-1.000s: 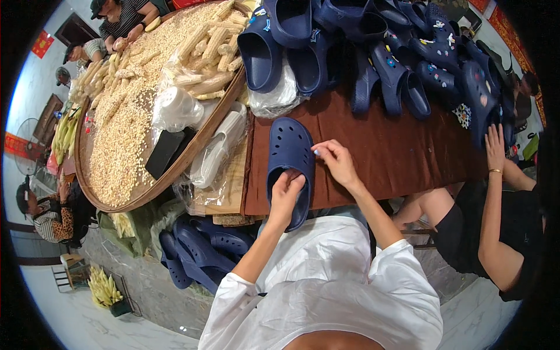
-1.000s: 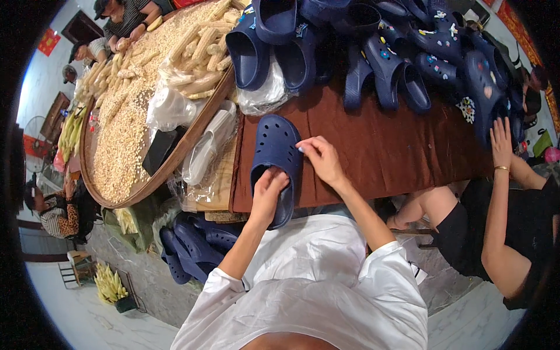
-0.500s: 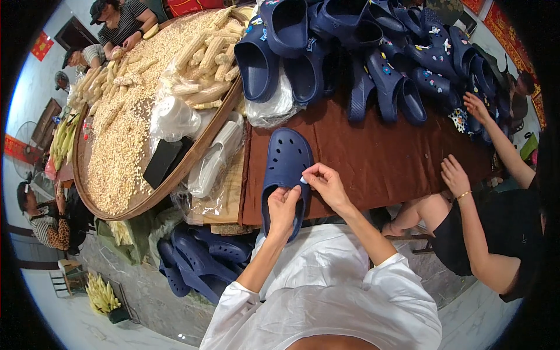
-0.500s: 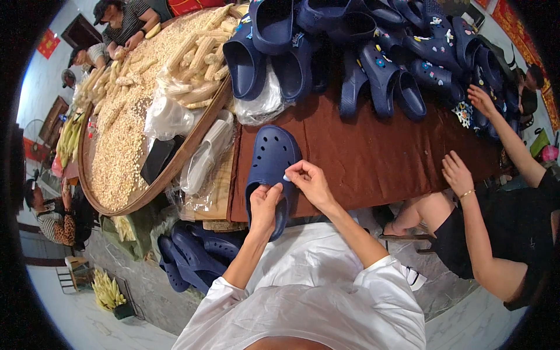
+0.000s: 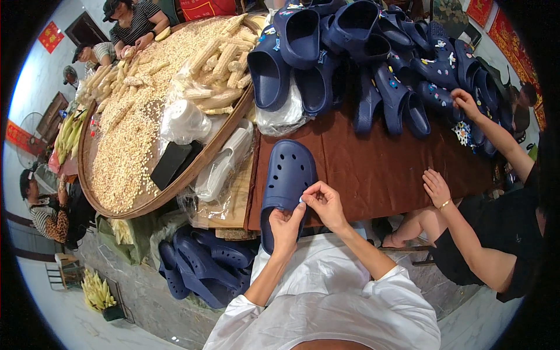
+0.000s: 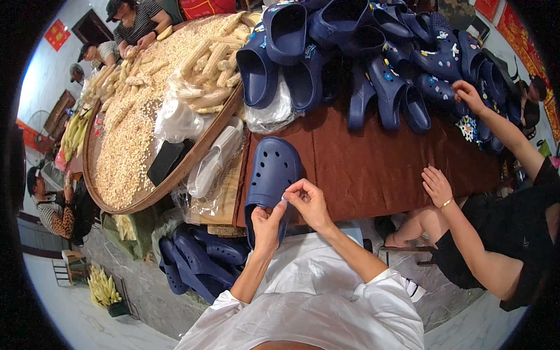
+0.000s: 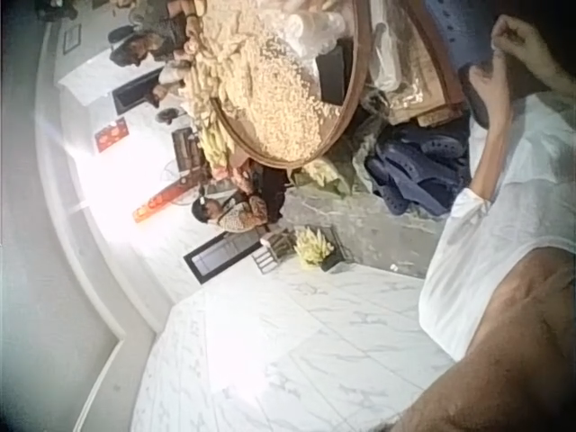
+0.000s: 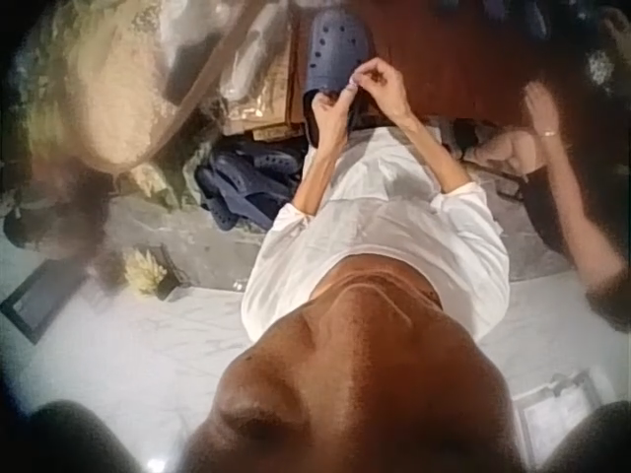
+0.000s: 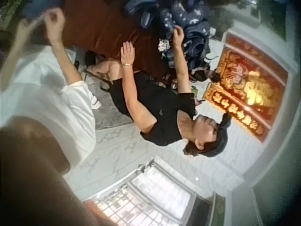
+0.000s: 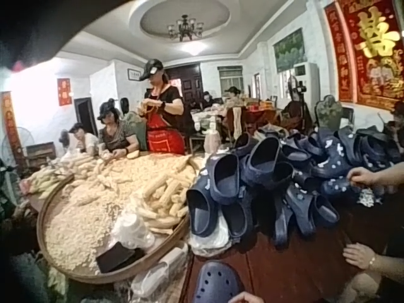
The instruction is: Attaching decorative charms to blue clog-style shoes.
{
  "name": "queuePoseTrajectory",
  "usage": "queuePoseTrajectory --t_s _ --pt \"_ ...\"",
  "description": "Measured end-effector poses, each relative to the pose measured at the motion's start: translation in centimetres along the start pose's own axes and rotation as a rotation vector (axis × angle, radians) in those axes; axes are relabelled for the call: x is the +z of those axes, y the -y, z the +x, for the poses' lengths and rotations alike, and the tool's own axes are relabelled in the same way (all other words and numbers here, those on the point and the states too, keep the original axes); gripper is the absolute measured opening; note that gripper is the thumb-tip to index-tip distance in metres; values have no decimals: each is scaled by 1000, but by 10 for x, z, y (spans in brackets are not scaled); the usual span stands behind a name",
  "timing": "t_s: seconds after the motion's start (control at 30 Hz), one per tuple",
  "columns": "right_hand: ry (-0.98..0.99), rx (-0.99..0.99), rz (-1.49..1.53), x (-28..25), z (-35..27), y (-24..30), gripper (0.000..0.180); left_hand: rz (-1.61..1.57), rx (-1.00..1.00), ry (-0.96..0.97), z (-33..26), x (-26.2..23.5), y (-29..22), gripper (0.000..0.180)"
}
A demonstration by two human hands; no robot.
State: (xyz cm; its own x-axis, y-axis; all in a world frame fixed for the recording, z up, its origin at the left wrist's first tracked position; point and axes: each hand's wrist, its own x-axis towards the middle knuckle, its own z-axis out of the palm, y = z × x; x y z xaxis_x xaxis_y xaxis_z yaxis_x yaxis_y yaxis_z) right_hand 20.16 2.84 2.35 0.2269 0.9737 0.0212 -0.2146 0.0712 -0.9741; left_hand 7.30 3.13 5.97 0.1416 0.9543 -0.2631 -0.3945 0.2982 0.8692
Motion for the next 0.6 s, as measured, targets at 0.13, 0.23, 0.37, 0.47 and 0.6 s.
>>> queuePoseTrajectory --t_s 0.13,0.23,0.37,0.47,0.6 --pt "-34 -35 -26 11 -10 -1 4 106 -18 3 3 -5 1 31" --pt "-58 -36 -67 16 -16 -13 8 84 33 -51 6 -3 6 27" --pt "-8 65 -82 11 -15 -8 16 116 1 -41 12 -9 2 29" --pt "15 41 -137 3 -9 -9 16 182 91 -75 24 -14 7 34" --pt "-35 -82 -413 -12 12 -6 14 240 167 -156 48 -16 10 44"
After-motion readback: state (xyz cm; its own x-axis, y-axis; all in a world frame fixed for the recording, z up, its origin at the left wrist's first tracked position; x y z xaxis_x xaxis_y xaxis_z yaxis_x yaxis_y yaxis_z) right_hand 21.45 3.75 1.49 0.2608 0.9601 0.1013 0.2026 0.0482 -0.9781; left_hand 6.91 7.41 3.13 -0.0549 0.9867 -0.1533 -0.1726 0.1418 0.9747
